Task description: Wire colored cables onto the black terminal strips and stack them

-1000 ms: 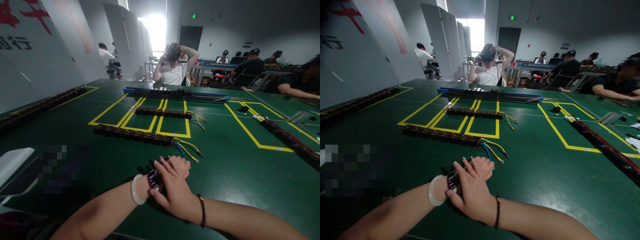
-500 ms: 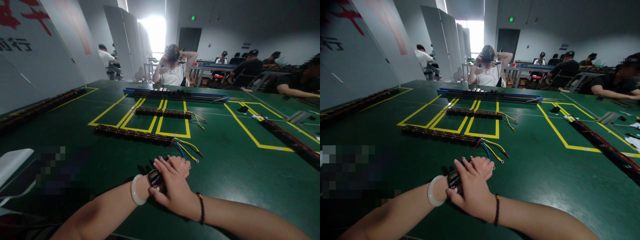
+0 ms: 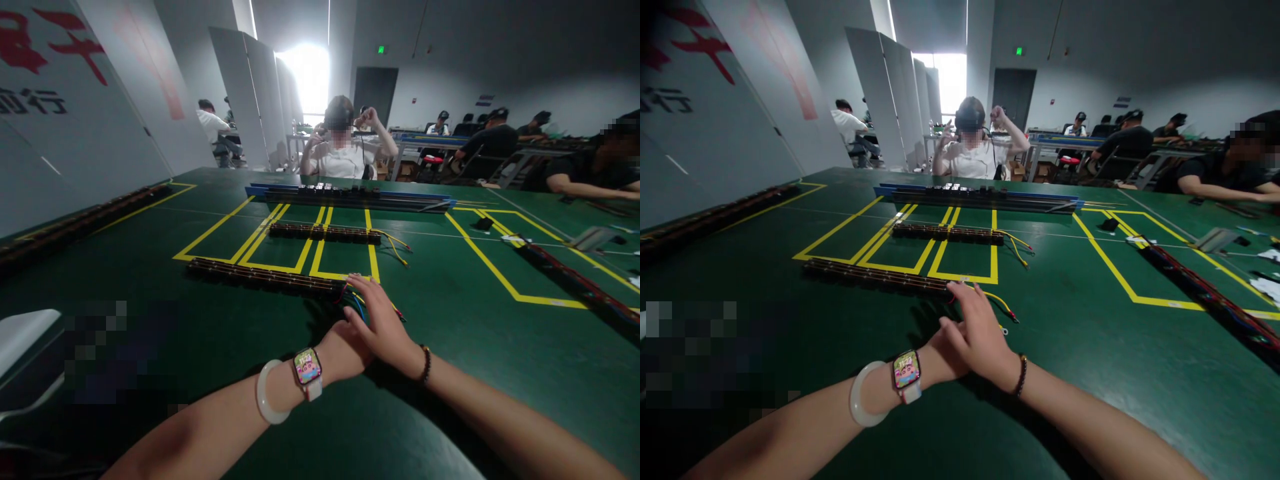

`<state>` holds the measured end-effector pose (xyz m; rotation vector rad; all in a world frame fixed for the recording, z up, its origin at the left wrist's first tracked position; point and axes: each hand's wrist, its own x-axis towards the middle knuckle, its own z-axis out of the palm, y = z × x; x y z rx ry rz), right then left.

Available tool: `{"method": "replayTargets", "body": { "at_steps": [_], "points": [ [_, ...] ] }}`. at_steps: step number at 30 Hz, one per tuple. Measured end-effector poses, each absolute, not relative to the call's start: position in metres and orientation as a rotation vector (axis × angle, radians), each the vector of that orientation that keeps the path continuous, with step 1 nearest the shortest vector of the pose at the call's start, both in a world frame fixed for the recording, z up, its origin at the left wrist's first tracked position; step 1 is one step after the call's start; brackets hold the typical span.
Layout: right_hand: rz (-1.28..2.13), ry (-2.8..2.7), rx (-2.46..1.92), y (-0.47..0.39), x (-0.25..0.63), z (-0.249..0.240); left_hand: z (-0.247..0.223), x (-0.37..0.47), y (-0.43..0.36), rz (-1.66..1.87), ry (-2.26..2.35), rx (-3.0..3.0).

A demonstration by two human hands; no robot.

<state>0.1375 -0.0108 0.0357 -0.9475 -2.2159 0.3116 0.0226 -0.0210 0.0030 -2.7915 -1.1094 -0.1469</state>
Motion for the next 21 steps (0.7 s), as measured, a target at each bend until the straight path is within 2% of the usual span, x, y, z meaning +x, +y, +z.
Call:
{"method": "replayTargets", "body": {
  "at_steps": [2,5,9,16,21],
  "points": [
    [0.215,-2.178,-1.036,0.015,0.151,0.032,0.007,0.024,-0.017,-0.213,-1.203,-2.874],
    [0.197,-2.215,-1.216,0.044,0.172,0.02,0.016,0.02,-0.012,-0.471,-1.582,-2.994],
    [0.306,-2.355,-1.374,0.062,0.187,0.006,0.023,0.013,-0.005,-0.808,-1.984,-3.119],
    [0.551,-2.421,-1.332,0.067,0.184,0.006,0.012,0.01,0.012,-1.233,-2.829,-3.242],
    [0.678,-2.338,-1.344,0.066,0.179,0.007,0.014,0.009,0.012,-1.482,-3.029,-3.148]
  ]
}}
